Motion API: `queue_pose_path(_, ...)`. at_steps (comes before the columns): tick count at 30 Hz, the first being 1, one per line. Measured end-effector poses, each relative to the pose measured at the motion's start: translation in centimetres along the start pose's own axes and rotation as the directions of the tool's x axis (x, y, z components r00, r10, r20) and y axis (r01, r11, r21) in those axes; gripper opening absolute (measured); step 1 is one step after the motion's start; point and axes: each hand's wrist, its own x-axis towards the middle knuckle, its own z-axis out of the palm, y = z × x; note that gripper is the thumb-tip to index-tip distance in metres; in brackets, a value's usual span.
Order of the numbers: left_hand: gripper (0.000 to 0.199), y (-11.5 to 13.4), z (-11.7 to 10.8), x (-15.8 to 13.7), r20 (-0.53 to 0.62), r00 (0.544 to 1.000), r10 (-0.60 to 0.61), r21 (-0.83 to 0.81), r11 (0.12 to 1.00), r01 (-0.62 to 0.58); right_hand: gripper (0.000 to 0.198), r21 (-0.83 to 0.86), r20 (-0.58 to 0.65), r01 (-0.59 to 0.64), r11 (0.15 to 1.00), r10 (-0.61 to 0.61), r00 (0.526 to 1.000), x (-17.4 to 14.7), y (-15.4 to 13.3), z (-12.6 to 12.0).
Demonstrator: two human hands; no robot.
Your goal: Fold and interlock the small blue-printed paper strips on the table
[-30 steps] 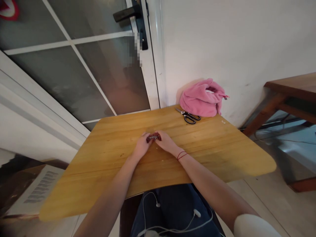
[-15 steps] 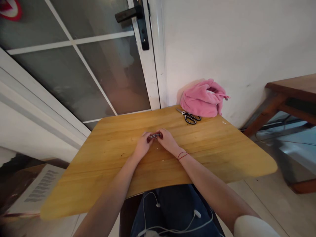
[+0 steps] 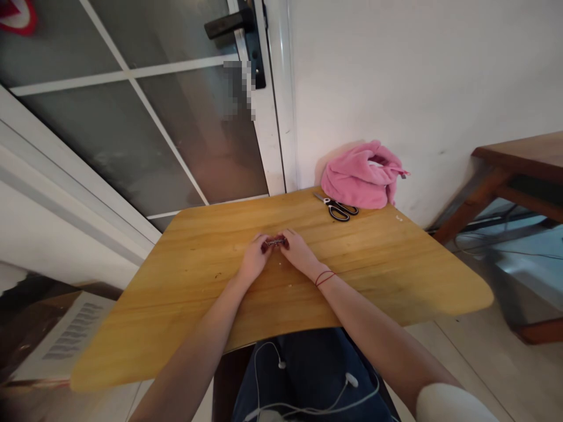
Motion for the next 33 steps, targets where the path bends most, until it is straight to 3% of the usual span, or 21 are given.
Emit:
queue_pose_path(8, 0.016, -0.27, 0.11, -0.04, 0.025, 1.000, -0.018, 0.009, 1.000, 0.018, 0.020, -0.028, 0.045, -0.032, 0.999, 0.033, 0.998, -0.13, 0.19, 0.05)
queue_pose_path(15, 0.011, -0.03, 0.01, 0.08, -0.034, 0.999, -0.022, -0.012, 1.000, 0.021, 0.017, 0.006, 0.007, 0.031, 0.999, -0.031, 0.999, -0.01, -0.03, 0.03)
queue_pose_path(20, 0.012, -0.25, 0.10, 0.11, -0.001, 0.998, -0.071, 0.017, 0.997, 0.071, 0.018, -0.010, 0.030, -0.023, 1.000, 0.023, 0.999, 0.01, 0.09, 0.10)
queue_pose_path(28, 0.015, -0.22, -0.02, 0.11, -0.027, 1.000, -0.016, -0.019, 1.000, 0.015, 0.017, -0.017, 0.009, -0.007, 1.000, 0.007, 1.000, 0.06, -0.25, -0.09)
queue_pose_path(33, 0.014, -0.51, 0.07, 0.04, -0.001, 0.999, -0.039, 0.047, 0.998, 0.039, 0.017, -0.027, 0.037, -0.028, 0.999, 0.029, 0.999, 0.00, 0.32, 0.03)
